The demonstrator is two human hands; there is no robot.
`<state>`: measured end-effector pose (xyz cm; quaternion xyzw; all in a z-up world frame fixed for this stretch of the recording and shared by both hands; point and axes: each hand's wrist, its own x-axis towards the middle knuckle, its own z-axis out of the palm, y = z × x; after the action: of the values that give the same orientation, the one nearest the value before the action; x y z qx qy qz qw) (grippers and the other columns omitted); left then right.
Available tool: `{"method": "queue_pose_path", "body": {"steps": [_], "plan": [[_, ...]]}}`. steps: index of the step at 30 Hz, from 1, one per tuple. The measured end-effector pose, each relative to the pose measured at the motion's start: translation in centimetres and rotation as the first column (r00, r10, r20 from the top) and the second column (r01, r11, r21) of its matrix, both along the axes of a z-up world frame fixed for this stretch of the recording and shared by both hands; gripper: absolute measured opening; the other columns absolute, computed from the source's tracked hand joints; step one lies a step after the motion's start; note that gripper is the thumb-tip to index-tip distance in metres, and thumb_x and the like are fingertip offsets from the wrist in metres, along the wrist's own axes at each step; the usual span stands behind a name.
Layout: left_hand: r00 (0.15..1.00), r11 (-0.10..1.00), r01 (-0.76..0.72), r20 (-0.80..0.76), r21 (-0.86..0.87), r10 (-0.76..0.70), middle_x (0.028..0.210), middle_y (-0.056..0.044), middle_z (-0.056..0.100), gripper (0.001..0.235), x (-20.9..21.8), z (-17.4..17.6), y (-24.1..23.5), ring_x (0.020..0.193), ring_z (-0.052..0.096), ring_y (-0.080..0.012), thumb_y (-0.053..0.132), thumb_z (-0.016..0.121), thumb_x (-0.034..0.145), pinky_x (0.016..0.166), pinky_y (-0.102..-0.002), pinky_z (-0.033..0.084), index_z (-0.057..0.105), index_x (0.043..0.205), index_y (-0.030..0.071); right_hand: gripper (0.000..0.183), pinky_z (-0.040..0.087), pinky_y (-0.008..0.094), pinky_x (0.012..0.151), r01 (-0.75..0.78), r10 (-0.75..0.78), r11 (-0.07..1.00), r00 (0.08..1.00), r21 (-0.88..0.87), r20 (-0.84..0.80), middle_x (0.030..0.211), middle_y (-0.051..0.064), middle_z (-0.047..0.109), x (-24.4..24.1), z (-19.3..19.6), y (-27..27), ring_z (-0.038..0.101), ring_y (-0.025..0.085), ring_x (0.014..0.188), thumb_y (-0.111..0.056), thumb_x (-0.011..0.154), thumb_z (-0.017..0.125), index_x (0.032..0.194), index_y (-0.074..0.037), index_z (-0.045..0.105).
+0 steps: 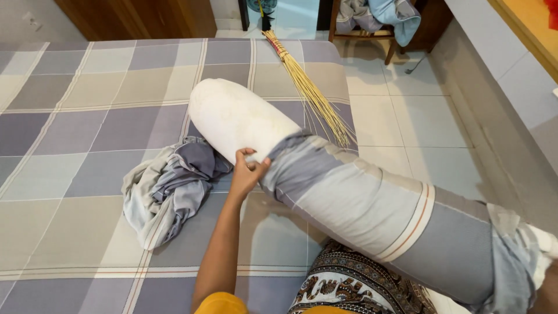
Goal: The person puts a pillowcase or cover on a bolster pillow on a bed.
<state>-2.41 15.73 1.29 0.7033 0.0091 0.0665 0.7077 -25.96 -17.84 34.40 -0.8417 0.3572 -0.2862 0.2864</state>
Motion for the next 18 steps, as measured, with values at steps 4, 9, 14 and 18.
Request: {"method": "queue_pose_path", "body": {"steps": [4,9,14,18], "plan": [[0.981,0.965,0.191,0.008,0.178,-0.195,0.061,0.004,0.051,0.069,-1.3,3.3,-1.1,0.055,0.045,-0.0066,0.028,0.085,0.082,0.052,-0.025,0.035,0.039,0.129,0.005,0.045,0.043,0.039,0.059,-0.019,0.019,1.0,0.999,-0.013,-0.047,0.078,0.012,0.056,-5.6,-28.2,-20.3,0.053,0.023,0.064,-0.037,0.118,0.049,0.104,0.004,0.06],[0.955,0.883,0.16,0.157,0.441,-0.252,0.06,-0.004,0.057,0.079,0.0,8.2,-5.6,0.055,0.056,-0.0177,0.034,0.086,0.079,0.054,-0.032,0.045,0.038,0.133,0.003,0.043,0.044,0.04,0.06,-0.002,0.0,1.0,0.998,-0.029,-0.068,0.079,0.014,0.056,-13.4,-49.1,-38.4,0.054,0.025,0.064,-0.036,0.12,0.047,0.107,0.003,0.06],[0.942,0.768,0.067,0.214,0.638,-0.26,0.063,-0.016,0.062,0.07,3.0,7.0,-9.8,0.065,0.064,-0.0383,0.024,0.078,0.084,0.061,-0.046,0.048,0.038,0.138,0.005,0.062,0.052,0.048,0.068,0.001,-0.012,0.999,0.965,-0.042,-0.261,0.074,0.025,0.057,-12.9,-50.8,-42.1,0.058,0.036,0.066,-0.038,0.127,0.052,0.088,0.01,0.057],[0.947,0.799,0.07,0.213,0.598,-0.242,0.066,-0.016,0.063,0.055,2.8,4.9,-10.0,0.067,0.065,-0.039,0.02,0.072,0.091,0.061,-0.047,0.047,0.042,0.135,0.007,0.062,0.056,0.05,0.082,-0.021,0.006,0.999,0.943,-0.041,-0.333,0.081,0.029,0.067,-9.9,-46.9,-40.1,0.068,0.039,0.078,-0.043,0.117,0.054,0.105,0.015,0.073]]}}
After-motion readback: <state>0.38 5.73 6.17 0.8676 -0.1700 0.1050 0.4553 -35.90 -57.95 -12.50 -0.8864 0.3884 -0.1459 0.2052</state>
